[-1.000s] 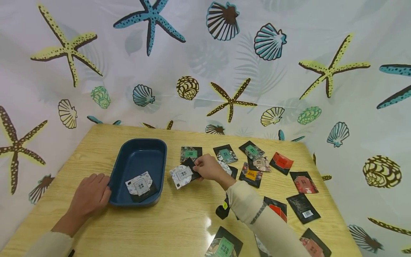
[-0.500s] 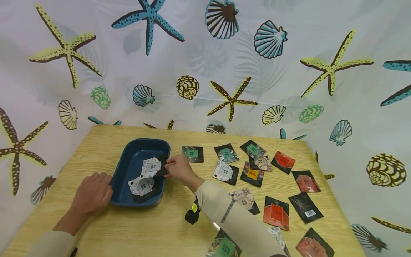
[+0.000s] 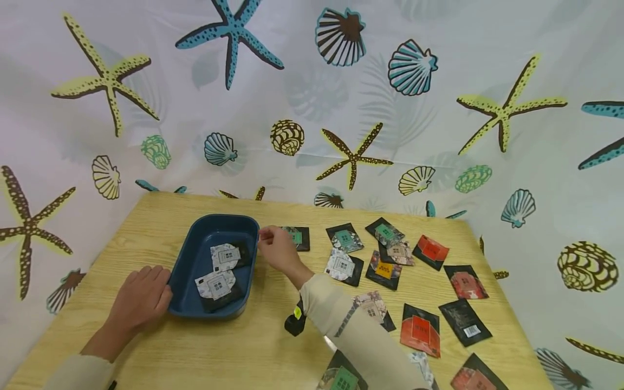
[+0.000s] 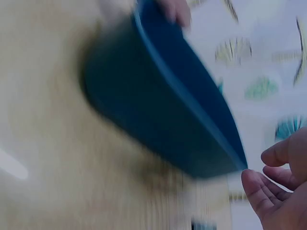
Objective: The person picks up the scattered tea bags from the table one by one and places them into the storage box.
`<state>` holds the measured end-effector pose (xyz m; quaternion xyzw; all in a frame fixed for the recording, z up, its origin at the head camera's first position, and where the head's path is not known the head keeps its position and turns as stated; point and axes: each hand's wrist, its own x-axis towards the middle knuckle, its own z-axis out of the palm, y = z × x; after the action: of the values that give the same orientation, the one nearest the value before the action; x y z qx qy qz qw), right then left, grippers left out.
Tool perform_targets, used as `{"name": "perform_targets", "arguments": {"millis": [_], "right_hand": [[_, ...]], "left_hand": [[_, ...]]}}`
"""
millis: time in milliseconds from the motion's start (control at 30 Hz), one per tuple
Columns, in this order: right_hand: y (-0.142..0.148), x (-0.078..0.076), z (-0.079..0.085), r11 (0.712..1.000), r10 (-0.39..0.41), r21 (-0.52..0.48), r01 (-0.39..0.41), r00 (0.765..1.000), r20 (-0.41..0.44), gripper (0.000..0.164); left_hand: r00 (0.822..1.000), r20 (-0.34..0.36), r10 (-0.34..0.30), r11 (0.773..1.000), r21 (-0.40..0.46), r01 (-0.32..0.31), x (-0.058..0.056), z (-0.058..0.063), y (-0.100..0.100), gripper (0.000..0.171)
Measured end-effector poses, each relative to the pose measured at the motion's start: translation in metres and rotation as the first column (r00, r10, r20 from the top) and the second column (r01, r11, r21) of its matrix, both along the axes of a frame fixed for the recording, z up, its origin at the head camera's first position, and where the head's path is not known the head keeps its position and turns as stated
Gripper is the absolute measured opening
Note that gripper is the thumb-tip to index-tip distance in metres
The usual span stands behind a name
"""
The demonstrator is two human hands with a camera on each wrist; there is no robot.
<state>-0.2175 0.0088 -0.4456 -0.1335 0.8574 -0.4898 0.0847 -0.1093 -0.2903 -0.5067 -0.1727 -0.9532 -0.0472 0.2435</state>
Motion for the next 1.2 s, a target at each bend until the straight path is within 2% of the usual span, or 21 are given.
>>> {"name": "perform_targets", "arguments": {"millis": [100,200,267,400,533,667,767,867,1000,1133,1200], "right_hand": [[0.017,-0.019,-0.012,0.989,-0.121,0.079,0.126,0.991,-0.065,0.03],[0.032,-0.033,-0.025,0.955,-0.22,0.187,0.232,0.972,-0.085,0.031],[0.038,-0.039,-0.032,0.93,-0.26,0.247,0.272,0.962,-0.082,0.032],[0.044,-0.043,-0.042,0.885,-0.267,0.365,0.288,0.958,-0.109,0.041],[0.043,-0.043,-0.049,0.832,-0.277,0.462,0.307,0.952,-0.133,0.057],[0.042,-0.049,-0.053,0.8,-0.321,0.496,0.337,0.939,-0.12,0.063],[0.047,-0.052,-0.055,0.806,-0.33,0.491,0.331,0.939,-0.092,0.054],[0.056,-0.054,-0.053,0.851,-0.315,0.434,0.295,0.949,-0.027,0.044],[0.069,-0.055,-0.048,0.917,-0.283,0.315,0.246,0.956,0.076,0.026],[0.073,-0.057,-0.041,0.95,-0.276,0.186,0.25,0.952,0.133,0.032],[0.07,-0.055,-0.03,0.96,-0.277,0.094,0.263,0.944,0.182,0.02]], "left_hand": [[1.0,-0.008,-0.008,1.0,0.0,0.008,0.0,0.0,-0.001,0.01],[1.0,-0.011,-0.02,1.0,0.005,0.02,0.0,0.001,0.0,0.01],[1.0,-0.013,-0.022,1.0,0.001,0.022,0.0,0.001,0.0,0.011],[1.0,-0.017,-0.01,1.0,-0.007,0.01,0.004,-0.002,0.0,0.011],[1.0,-0.022,-0.004,1.0,-0.01,0.004,0.006,-0.005,0.001,0.01],[0.999,-0.04,-0.004,1.0,-0.012,0.004,0.002,-0.004,0.0,0.011],[0.999,-0.036,0.002,1.0,-0.01,-0.003,0.001,-0.003,0.0,0.01],[1.0,-0.017,0.017,1.0,-0.006,-0.017,0.0,0.0,0.0,0.01],[1.0,0.011,0.03,1.0,-0.002,-0.03,0.001,0.002,0.001,0.012],[0.998,0.044,0.041,0.999,-0.004,-0.041,0.003,0.001,0.003,0.013],[0.998,0.042,0.04,0.999,-0.004,-0.039,0.002,0.0,0.003,0.013]]}}
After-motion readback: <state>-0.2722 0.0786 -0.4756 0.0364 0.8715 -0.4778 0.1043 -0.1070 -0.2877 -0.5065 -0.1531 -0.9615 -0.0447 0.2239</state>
